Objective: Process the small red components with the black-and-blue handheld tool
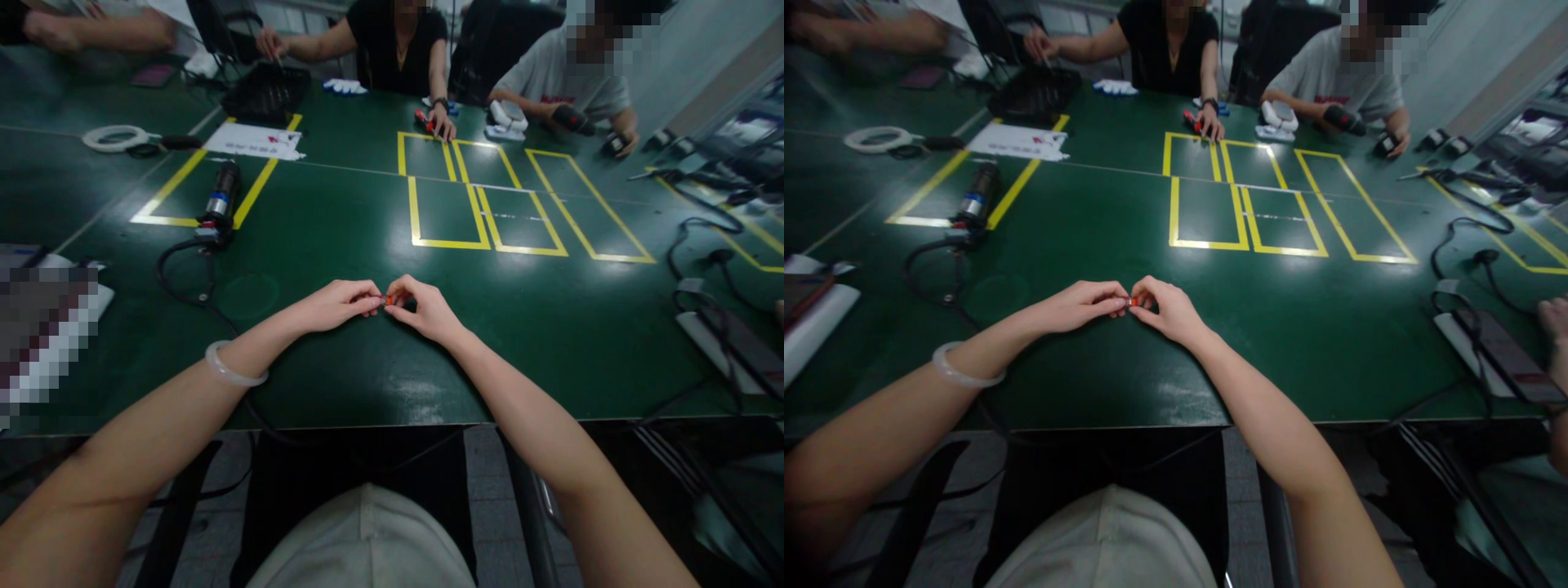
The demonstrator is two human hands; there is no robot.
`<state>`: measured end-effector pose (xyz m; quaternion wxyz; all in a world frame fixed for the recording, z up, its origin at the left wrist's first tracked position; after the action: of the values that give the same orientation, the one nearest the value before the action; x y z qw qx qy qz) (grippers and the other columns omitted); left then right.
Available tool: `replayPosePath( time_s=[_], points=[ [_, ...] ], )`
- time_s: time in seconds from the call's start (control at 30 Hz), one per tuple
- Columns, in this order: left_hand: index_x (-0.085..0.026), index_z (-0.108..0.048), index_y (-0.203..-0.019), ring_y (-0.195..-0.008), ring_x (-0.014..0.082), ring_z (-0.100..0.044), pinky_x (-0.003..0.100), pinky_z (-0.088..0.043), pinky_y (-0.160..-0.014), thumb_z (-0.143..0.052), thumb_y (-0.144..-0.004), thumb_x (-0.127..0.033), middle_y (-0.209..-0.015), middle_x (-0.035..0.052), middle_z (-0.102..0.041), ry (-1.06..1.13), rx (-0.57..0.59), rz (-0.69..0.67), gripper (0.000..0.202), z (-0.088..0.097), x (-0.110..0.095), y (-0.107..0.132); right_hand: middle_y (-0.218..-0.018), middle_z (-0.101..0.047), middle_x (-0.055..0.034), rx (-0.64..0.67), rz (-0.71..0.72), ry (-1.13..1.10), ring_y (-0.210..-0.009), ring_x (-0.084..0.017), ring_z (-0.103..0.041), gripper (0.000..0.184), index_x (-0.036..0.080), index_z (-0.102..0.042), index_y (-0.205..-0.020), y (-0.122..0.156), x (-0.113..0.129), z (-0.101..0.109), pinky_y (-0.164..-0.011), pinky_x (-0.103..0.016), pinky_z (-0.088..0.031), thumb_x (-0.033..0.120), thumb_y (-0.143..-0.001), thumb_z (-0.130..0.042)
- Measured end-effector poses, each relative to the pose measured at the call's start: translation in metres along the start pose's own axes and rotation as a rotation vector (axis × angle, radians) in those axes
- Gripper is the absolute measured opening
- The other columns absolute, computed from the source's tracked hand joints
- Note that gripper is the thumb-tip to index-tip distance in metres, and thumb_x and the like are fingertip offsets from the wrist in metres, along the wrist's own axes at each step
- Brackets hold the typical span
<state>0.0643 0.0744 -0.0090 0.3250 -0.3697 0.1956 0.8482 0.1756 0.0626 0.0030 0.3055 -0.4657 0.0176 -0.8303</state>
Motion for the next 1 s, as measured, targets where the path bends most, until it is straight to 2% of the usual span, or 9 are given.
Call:
replayPosePath(
  time_s=[0.3,0.4,0.5,0.6,0.7,0.8,0.87,0.93,1.0],
  points=[
    [-0.014,-0.064,-0.102,-0.086,0.0176,-0.064,0.028,-0.047,-0.083,-0.042,-0.102,-0.047,-0.094,0.0068,-0.069,0.034,0.021,-0.013,0.039,-0.001,-0.002,-0.001,-0.088,-0.067,-0.0008,-0.004,0.005,-0.012,-0.076,-0.013,-0.064,0.011,0.021,-0.057,-0.098,0.001,-0.001,0.002,-0.076,-0.028,-0.051,0.026,-0.090,-0.063],
    [-0.014,-0.065,-0.108,-0.090,0.0188,-0.065,0.030,-0.048,-0.086,-0.041,-0.102,-0.049,-0.100,0.0077,-0.071,0.033,0.006,-0.009,0.042,0.005,0.002,0.000,-0.083,-0.066,0.0002,-0.024,0.004,-0.019,-0.073,-0.013,-0.063,0.011,0.021,-0.057,-0.097,0.001,-0.003,0.006,-0.074,-0.028,-0.051,0.027,-0.090,-0.062],
    [-0.016,-0.066,-0.112,-0.099,0.0225,-0.064,0.033,-0.047,-0.092,-0.043,-0.100,-0.050,-0.108,0.0086,-0.071,-0.130,-0.147,0.041,0.042,0.036,0.015,0.003,-0.081,-0.066,0.0004,-0.041,-0.002,-0.019,-0.072,-0.013,-0.062,0.010,0.021,-0.056,-0.095,0.002,-0.004,0.010,-0.073,-0.029,-0.051,0.027,-0.089,-0.062],
    [-0.015,-0.067,-0.116,-0.113,0.0274,-0.058,0.038,-0.041,-0.102,-0.047,-0.099,-0.047,-0.121,0.0122,-0.066,-0.390,-0.375,0.145,0.041,0.084,0.036,0.017,-0.080,-0.065,0.0005,-0.046,-0.011,-0.018,-0.071,-0.013,-0.061,0.011,0.021,-0.056,-0.094,0.002,-0.004,0.011,-0.073,-0.029,-0.051,0.027,-0.088,-0.062],
    [-0.009,-0.061,-0.130,-0.126,0.0333,-0.047,0.046,-0.032,-0.110,-0.051,-0.098,-0.041,-0.136,0.0180,-0.055,-0.603,-0.604,0.310,0.047,0.134,0.063,0.046,-0.080,-0.066,0.0006,-0.043,-0.015,-0.017,-0.072,-0.013,-0.062,0.011,0.021,-0.056,-0.094,0.002,-0.004,0.010,-0.074,-0.029,-0.051,0.027,-0.088,-0.062],
    [-0.007,-0.048,-0.144,-0.131,0.0357,-0.039,0.050,-0.027,-0.112,-0.055,-0.096,-0.044,-0.147,0.0183,-0.043,-0.660,-0.795,0.478,0.060,0.175,0.093,0.087,-0.080,-0.066,0.0003,-0.043,-0.010,-0.024,-0.071,-0.013,-0.062,0.011,0.020,-0.056,-0.094,0.002,-0.004,0.010,-0.073,-0.029,-0.051,0.027,-0.088,-0.063],
    [-0.008,-0.044,-0.146,-0.130,0.0372,-0.037,0.053,-0.027,-0.112,-0.059,-0.093,-0.051,-0.149,0.0178,-0.039,-0.621,-0.830,0.608,0.071,0.191,0.118,0.110,-0.080,-0.066,0.0002,-0.039,-0.006,-0.028,-0.071,-0.013,-0.062,0.012,0.020,-0.057,-0.094,0.002,-0.005,0.010,-0.073,-0.029,-0.051,0.027,-0.088,-0.063],
    [-0.006,-0.042,-0.146,-0.128,0.0401,-0.037,0.056,-0.030,-0.108,-0.063,-0.088,-0.061,-0.147,0.0196,-0.039,-0.559,-0.761,0.732,0.083,0.196,0.142,0.122,-0.080,-0.066,0.0003,-0.033,-0.012,-0.030,-0.071,-0.013,-0.062,0.012,0.020,-0.057,-0.095,0.002,-0.006,0.009,-0.073,-0.028,-0.051,0.028,-0.088,-0.063],
    [-0.005,-0.043,-0.146,-0.124,0.0415,-0.040,0.057,-0.035,-0.104,-0.064,-0.085,-0.065,-0.143,0.0211,-0.042,-0.527,-0.684,0.811,0.088,0.195,0.156,0.126,-0.079,-0.066,0.0005,-0.027,-0.026,-0.027,-0.071,-0.013,-0.062,0.012,0.020,-0.056,-0.094,0.002,-0.007,0.008,-0.073,-0.028,-0.051,0.029,-0.088,-0.063]
  ],
)
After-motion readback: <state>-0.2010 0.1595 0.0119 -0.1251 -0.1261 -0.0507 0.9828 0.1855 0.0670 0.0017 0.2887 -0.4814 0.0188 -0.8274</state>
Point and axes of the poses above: each hand's wrist, its own y-axis away from the middle knuckle, its own z-axis out of the back of the hand, x = y × z, the point moved 10 cm from there along -y, towards the middle knuckle
